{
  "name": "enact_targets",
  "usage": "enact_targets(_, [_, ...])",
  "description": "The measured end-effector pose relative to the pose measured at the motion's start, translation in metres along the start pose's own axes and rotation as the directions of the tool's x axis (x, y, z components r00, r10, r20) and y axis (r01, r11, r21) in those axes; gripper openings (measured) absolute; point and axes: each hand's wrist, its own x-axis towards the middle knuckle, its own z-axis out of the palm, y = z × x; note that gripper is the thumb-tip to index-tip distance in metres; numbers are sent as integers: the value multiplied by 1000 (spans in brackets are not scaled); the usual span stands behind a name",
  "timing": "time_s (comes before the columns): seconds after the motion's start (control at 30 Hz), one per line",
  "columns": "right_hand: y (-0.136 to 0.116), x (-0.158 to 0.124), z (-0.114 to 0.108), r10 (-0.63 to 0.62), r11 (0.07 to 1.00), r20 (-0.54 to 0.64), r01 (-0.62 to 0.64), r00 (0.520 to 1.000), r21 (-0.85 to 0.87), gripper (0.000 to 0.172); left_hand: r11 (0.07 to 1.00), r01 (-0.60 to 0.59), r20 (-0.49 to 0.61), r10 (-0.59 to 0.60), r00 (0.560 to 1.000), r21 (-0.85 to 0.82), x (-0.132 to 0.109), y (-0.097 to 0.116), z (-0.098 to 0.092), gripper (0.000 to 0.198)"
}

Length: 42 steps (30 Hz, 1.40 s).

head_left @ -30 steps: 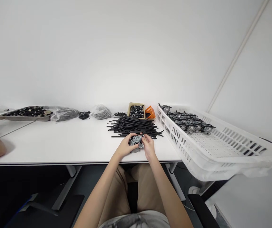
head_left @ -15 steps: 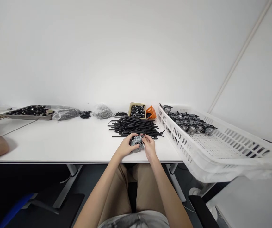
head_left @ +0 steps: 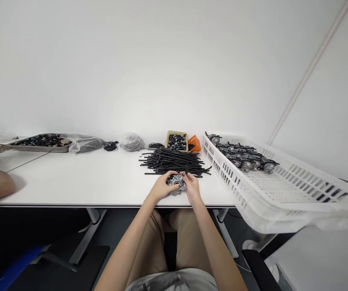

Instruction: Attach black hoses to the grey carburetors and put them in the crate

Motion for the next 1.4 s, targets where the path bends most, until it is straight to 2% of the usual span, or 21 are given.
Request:
enact_targets(0.2, [4,2,-1,-6,1000,-66,8,998,30,38,999,19,-18,-18,1000,46,0,0,0,44])
enact_targets(0.47, [-2,0,-2,-18,1000,-32,17,999,-26,50,998,45,-16,-44,999,35,0,1,0,46])
enact_targets(0.83, [-4,-1,2,-57,997,-33,58,998,53,41,1000,20,-15,-20,1000,5,0,1,-1,45])
enact_targets(1.2, [-6,-3,1,-18,1000,-17,18,1000,23,39,1000,23,-19,-23,1000,11,0,0,0,44])
enact_targets(1.4, [-12,-5,1,7,997,22,-9,1000,74,34,999,27,-14,-27,1000,18,0,1,-1,44])
